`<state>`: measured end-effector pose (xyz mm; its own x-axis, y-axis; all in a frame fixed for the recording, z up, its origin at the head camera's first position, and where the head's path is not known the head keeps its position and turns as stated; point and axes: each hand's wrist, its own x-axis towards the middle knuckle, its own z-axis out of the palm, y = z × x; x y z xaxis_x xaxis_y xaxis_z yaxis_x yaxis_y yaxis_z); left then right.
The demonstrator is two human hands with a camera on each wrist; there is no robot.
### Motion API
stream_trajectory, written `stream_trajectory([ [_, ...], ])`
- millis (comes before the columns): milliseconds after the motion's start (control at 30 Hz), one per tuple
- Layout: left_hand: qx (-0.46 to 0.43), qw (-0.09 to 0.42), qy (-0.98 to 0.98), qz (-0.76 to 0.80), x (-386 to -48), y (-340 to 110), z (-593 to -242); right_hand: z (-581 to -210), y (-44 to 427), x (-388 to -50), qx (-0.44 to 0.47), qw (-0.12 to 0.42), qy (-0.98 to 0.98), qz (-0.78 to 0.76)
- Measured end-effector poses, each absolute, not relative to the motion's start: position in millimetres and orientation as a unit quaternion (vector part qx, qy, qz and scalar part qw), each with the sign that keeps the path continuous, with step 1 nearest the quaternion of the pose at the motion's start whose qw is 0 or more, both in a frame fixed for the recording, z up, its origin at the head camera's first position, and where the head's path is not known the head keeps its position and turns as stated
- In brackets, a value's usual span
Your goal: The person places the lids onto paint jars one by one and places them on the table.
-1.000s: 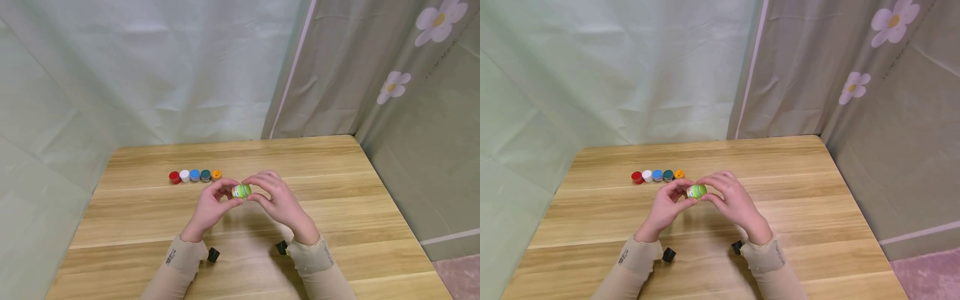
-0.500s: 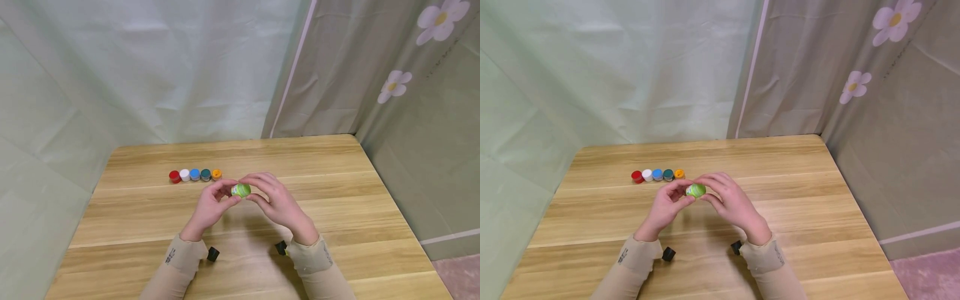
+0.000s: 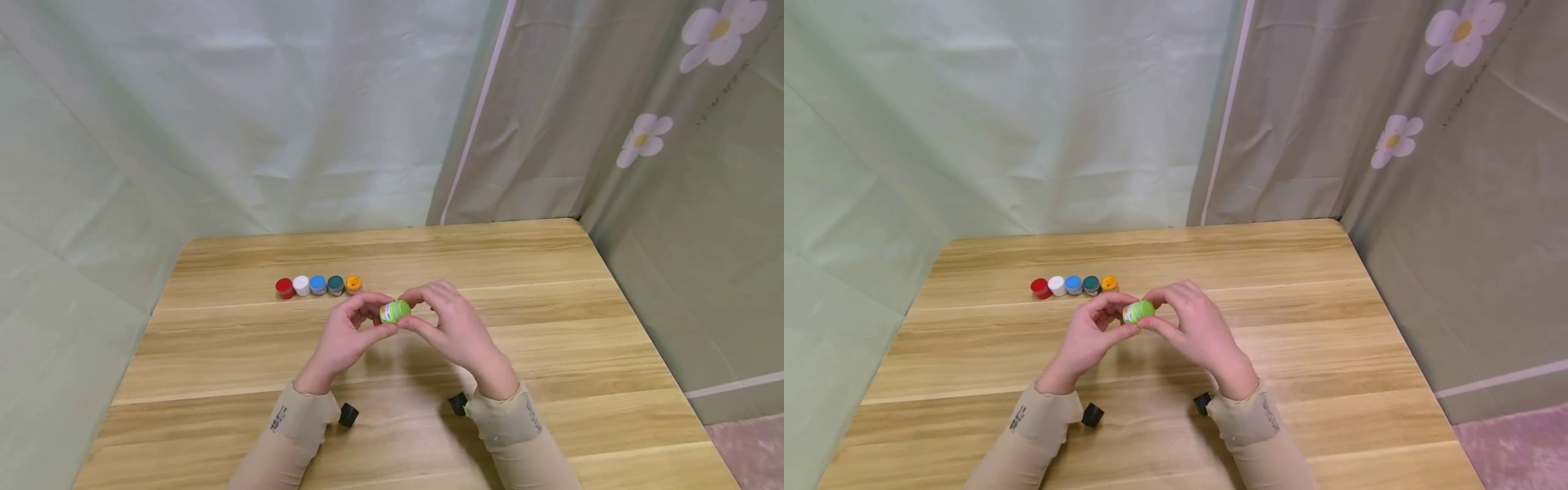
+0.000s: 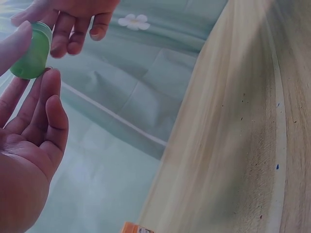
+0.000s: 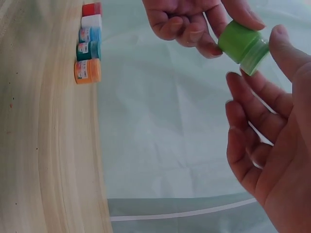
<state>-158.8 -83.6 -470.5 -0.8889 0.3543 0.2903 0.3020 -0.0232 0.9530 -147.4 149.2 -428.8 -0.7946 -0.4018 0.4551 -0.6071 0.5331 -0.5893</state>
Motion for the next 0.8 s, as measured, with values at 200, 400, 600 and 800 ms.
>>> stream_trajectory([
  [200,0.240,0.027,0.696,0.676,-158.6,-82.3,-471.5,-429.3,147.9,-146.1,0.243,0.113,-0.882,0.387],
  [400,0.222,0.014,0.704,0.674,-158.9,-82.7,-470.5,-430.0,151.8,-147.3,0.243,0.115,-0.866,0.423],
  [600,0.208,0.009,0.707,0.676,-159.9,-84.2,-470.3,-430.1,152.7,-148.7,0.350,0.144,-0.833,0.404],
  [800,0.218,0.017,0.694,0.686,-159.3,-86.5,-469.6,-430.4,150.0,-151.0,0.397,0.165,-0.818,0.382],
])
